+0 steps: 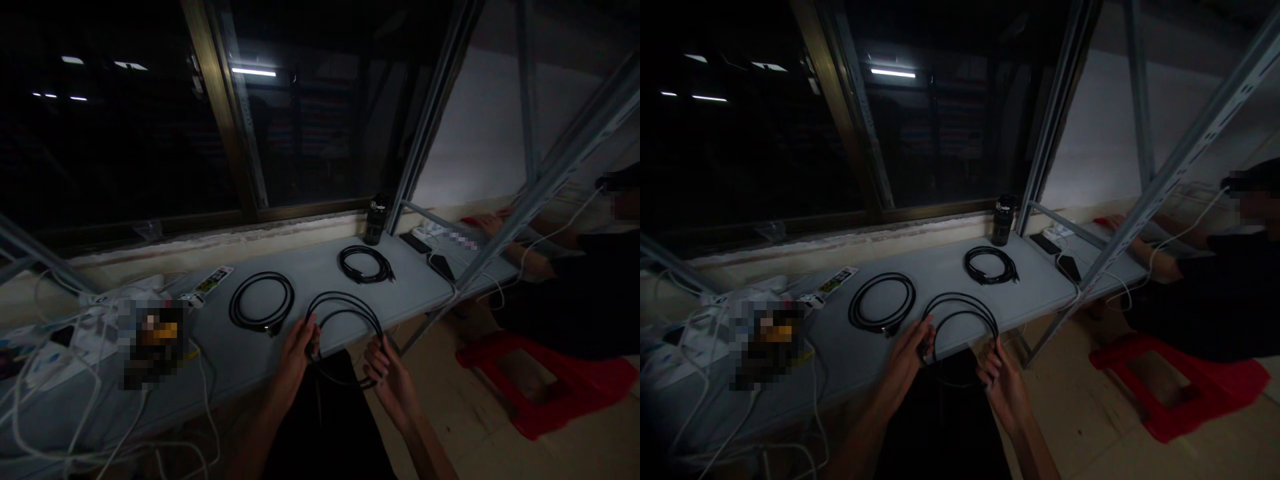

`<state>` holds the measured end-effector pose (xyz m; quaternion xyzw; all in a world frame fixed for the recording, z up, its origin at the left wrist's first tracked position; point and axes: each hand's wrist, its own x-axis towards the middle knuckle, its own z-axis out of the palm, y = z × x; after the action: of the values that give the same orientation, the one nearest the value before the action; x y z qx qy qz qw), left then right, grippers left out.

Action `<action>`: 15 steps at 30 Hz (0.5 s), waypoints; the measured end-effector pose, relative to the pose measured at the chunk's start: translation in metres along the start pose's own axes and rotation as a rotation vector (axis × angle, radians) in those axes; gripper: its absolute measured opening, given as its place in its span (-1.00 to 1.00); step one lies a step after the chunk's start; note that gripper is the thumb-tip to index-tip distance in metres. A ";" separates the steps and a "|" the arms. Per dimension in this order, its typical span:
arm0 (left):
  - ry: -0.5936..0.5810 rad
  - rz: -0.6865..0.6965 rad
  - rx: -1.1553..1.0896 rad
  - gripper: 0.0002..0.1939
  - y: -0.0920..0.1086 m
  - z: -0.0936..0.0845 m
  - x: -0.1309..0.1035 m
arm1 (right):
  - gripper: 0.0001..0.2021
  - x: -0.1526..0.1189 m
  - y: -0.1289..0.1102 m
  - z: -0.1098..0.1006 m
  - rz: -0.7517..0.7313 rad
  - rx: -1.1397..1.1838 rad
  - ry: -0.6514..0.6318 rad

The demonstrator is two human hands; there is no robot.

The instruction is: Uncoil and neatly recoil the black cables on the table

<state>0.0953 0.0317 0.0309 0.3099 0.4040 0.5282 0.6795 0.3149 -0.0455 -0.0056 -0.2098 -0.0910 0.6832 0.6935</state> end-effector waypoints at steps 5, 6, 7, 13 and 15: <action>0.157 -0.010 0.014 -0.22 -0.039 -0.008 -0.055 | -0.40 -0.005 0.012 -0.014 -0.109 0.134 0.108; 0.202 -0.003 -0.026 -0.20 -0.048 -0.008 -0.065 | -0.41 -0.006 0.015 -0.015 -0.099 0.137 0.122; 0.247 -0.001 -0.064 -0.17 -0.055 -0.007 -0.075 | -0.41 -0.008 0.018 -0.015 -0.081 0.138 0.133; 0.361 -0.094 -0.119 -0.08 -0.084 -0.011 -0.100 | -0.40 -0.018 0.023 0.003 0.000 0.196 0.180; 0.322 -0.192 -0.130 -0.07 -0.089 -0.012 -0.099 | -0.39 -0.019 0.024 0.008 -0.006 0.200 0.179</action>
<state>0.1155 -0.0861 -0.0287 0.1367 0.5002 0.5289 0.6718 0.2885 -0.0633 -0.0051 -0.1998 0.0393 0.6654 0.7182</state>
